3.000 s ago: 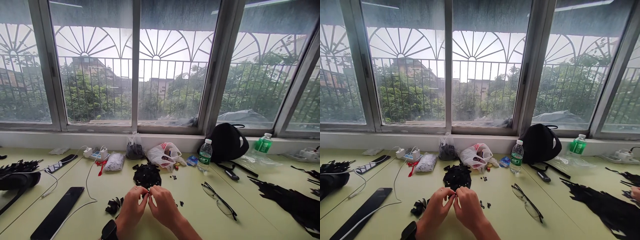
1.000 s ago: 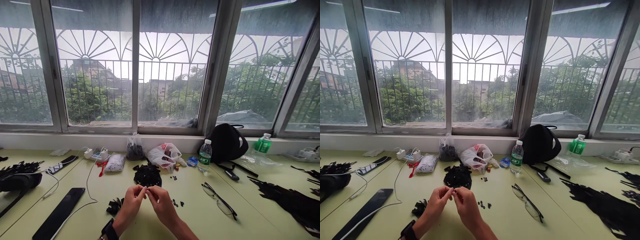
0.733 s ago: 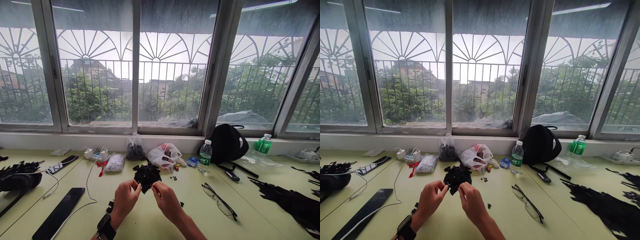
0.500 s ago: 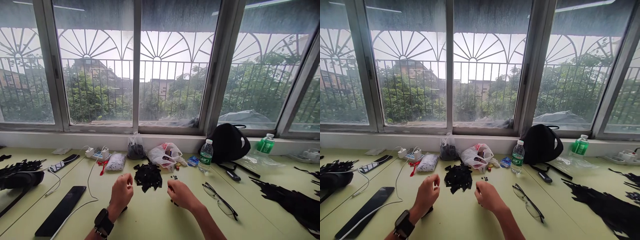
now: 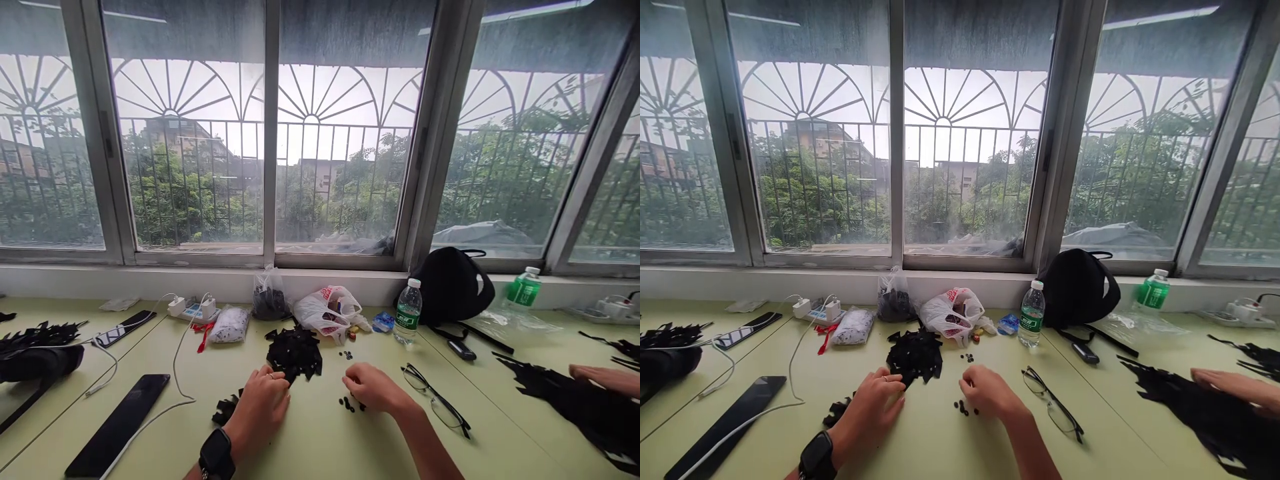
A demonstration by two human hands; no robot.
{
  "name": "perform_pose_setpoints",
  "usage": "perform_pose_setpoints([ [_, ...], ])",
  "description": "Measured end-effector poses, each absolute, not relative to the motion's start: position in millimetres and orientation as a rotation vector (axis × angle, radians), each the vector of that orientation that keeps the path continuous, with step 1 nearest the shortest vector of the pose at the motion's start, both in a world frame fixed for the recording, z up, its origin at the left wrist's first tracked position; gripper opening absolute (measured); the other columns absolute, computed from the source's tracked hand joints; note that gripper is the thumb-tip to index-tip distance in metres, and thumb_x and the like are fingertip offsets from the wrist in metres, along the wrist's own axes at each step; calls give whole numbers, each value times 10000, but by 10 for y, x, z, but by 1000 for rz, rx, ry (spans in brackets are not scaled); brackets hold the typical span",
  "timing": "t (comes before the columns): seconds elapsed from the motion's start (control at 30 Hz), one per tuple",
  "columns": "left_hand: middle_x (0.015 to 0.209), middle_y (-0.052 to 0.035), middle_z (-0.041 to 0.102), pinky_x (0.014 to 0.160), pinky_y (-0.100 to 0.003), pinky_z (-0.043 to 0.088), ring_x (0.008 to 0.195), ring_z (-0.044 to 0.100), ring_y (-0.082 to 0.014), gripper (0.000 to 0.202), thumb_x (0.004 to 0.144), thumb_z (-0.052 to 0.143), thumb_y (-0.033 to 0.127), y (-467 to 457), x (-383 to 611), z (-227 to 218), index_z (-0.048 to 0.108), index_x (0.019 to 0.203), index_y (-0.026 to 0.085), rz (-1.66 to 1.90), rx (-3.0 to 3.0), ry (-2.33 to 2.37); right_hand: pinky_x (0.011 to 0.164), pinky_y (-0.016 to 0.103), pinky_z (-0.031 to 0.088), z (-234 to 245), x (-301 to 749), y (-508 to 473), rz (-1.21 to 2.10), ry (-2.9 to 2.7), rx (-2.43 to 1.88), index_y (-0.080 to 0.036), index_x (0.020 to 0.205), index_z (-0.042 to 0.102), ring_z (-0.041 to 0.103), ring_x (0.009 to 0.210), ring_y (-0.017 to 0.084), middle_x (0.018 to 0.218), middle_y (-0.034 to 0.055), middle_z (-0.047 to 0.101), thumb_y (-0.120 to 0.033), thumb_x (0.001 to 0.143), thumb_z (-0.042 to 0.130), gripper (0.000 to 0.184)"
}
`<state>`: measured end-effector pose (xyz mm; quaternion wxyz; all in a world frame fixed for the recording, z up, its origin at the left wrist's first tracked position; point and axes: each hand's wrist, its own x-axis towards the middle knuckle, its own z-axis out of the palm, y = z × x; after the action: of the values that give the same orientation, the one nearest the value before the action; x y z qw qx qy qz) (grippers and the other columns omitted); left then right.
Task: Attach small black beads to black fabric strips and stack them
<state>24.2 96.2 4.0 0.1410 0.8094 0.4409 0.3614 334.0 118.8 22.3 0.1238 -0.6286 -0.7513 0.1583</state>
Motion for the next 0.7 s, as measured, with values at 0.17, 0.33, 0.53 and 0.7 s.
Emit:
perform_pose_setpoints([
  [0.17, 854, -72, 742, 811, -358, 380, 906, 608, -260, 159, 868, 616, 176, 1006, 246, 47, 754, 831, 244, 942, 2426, 1336, 564, 295, 173, 205, 3358, 1202, 450, -2206, -1821, -191, 574, 367, 298, 556, 117, 563, -39, 374, -326, 857, 563, 369],
  [0.33, 862, -56, 758, 785, -358, 382, 879, 623, -258, 299, 841, 565, 72, 1033, 248, 13, 762, 958, 264, 956, 2463, 1409, 581, 272, 235, 186, 3381, 1194, 385, -2183, -1812, -184, 596, 494, 442, 602, 132, 651, 0, 550, -375, 854, 625, 347],
  [0.53, 906, -54, 761, 798, -358, 454, 898, 656, -258, 236, 874, 564, 144, 993, 276, 80, 764, 905, 265, 1177, 2266, 1326, 587, 259, 260, 178, 3398, 1195, 412, -2172, -1846, -182, 633, 556, 509, 649, 143, 734, 17, 625, -398, 827, 686, 319],
  [0.7, 943, -47, 764, 765, -343, 484, 857, 665, -236, 216, 845, 612, 185, 983, 304, 121, 789, 936, 270, 1282, 2069, 1244, 584, 256, 254, 155, 3406, 1213, 441, -2184, -1837, -179, 650, 564, 481, 629, 128, 714, 0, 605, -369, 838, 656, 283],
])
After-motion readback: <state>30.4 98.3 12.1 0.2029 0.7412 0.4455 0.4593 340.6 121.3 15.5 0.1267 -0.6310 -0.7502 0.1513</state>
